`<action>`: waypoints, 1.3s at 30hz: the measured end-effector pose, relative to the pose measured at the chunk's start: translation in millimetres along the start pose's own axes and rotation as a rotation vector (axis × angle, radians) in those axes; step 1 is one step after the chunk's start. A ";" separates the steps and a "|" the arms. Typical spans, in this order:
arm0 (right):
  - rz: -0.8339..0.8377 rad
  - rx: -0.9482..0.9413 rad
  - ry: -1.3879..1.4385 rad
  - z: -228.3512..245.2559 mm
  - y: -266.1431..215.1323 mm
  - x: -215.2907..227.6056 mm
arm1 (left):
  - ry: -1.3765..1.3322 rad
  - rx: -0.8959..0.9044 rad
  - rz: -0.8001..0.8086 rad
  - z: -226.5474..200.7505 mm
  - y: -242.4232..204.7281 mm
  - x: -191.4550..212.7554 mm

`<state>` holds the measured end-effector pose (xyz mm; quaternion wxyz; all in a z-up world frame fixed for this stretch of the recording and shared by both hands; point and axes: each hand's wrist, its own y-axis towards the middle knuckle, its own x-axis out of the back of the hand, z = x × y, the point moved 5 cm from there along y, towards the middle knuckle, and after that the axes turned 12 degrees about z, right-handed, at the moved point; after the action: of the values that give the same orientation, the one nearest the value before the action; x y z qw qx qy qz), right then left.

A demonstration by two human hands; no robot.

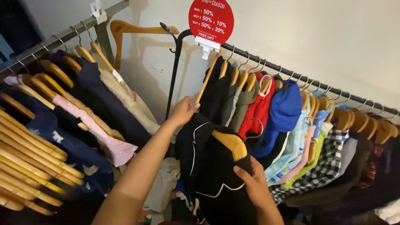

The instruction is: Browsing through a clothing rack, inspecting garments, and buttoning a shirt while it is on a hanger.

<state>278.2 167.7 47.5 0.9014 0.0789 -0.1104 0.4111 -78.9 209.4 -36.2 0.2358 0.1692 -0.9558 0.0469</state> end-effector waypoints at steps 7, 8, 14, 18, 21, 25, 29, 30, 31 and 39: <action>-0.084 -0.055 0.063 -1.6 3.4 -1.5 | 0.112 0.021 -0.094 -33.6 4.3 5.9; -0.087 -0.087 0.083 -0.9 4.4 -2.3 | 0.044 -0.008 -0.014 -44.4 1.9 5.8; -0.095 -0.150 0.135 9.7 2.1 -7.4 | 0.084 0.036 0.107 -32.4 25.3 -12.1; -0.087 -0.151 0.114 2.7 0.2 -3.2 | -0.156 0.011 0.114 -35.5 28.0 -14.5; -0.089 -0.210 0.163 8.2 -1.8 -6.2 | -0.156 -0.065 0.051 9.9 72.0 -32.4; -0.083 -0.217 0.356 6.1 2.0 -9.7 | -0.032 -0.015 -0.047 26.1 72.2 -13.5; 0.039 -0.114 0.261 8.7 6.5 -9.1 | -0.055 0.041 -0.041 62.6 74.9 21.2; 0.077 -0.082 0.197 14.2 8.2 -9.3 | -0.112 -0.005 -0.135 81.6 85.0 33.1; 0.076 -0.088 0.207 8.6 14.7 -9.0 | -0.106 0.003 -0.129 59.6 65.5 41.8; -0.050 0.254 0.301 26.4 144.7 -45.6 | -0.561 0.017 0.093 -3.5 15.0 24.1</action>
<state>135.8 222.5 68.2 0.9006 0.1325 0.0802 0.4062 -102.6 216.7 -22.0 -0.0419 0.1337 -0.9900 0.0171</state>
